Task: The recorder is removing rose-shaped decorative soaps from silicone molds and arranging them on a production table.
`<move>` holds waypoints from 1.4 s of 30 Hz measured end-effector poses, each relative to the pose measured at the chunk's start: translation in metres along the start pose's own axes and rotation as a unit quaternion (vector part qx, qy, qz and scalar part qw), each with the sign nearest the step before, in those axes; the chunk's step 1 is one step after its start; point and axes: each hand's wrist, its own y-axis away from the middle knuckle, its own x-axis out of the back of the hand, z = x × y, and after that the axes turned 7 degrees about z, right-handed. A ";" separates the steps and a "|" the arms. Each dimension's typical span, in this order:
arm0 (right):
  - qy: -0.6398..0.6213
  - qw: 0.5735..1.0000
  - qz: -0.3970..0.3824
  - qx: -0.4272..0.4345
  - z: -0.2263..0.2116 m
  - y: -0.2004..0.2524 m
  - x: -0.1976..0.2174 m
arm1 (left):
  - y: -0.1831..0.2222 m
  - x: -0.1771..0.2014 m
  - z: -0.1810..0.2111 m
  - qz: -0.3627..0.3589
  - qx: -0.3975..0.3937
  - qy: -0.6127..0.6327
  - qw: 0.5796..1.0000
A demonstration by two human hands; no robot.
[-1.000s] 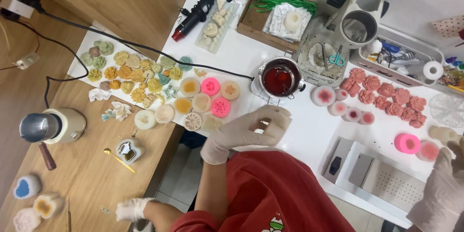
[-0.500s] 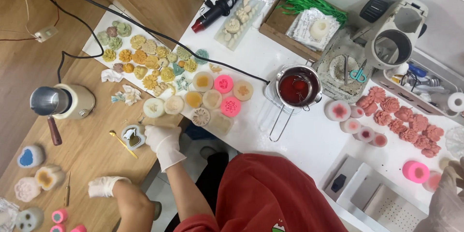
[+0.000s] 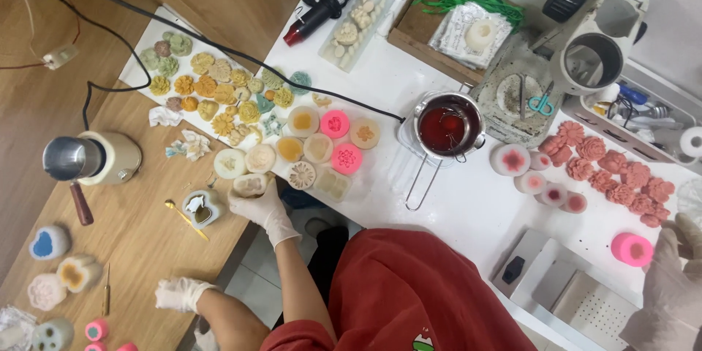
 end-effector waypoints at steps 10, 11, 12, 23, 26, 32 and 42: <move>-0.009 0.994 0.109 -0.004 -0.011 0.006 0.044 | 0.019 0.000 0.104 0.203 -0.284 0.022 0.937; -0.010 0.991 0.124 -0.043 -0.021 0.004 0.053 | 0.011 -0.012 0.106 0.221 -0.352 0.028 0.909; 0.000 0.988 0.142 -0.059 -0.005 0.005 0.058 | 0.036 0.001 0.150 0.199 -0.358 0.042 0.911; 0.132 0.962 0.065 -0.229 0.157 -0.005 0.046 | 0.347 0.084 0.339 -0.751 -0.494 0.117 0.423; 0.136 0.964 -0.024 -0.228 0.137 -0.013 0.052 | 0.384 0.097 0.307 -0.790 -0.505 0.064 0.341; 0.214 0.956 -0.080 -0.186 0.191 -0.037 0.027 | 0.376 0.106 0.281 -0.798 -0.525 0.091 0.281; 0.222 0.945 -0.113 -0.211 0.205 -0.065 -0.013 | 0.348 0.093 0.286 -0.817 -0.477 0.018 0.324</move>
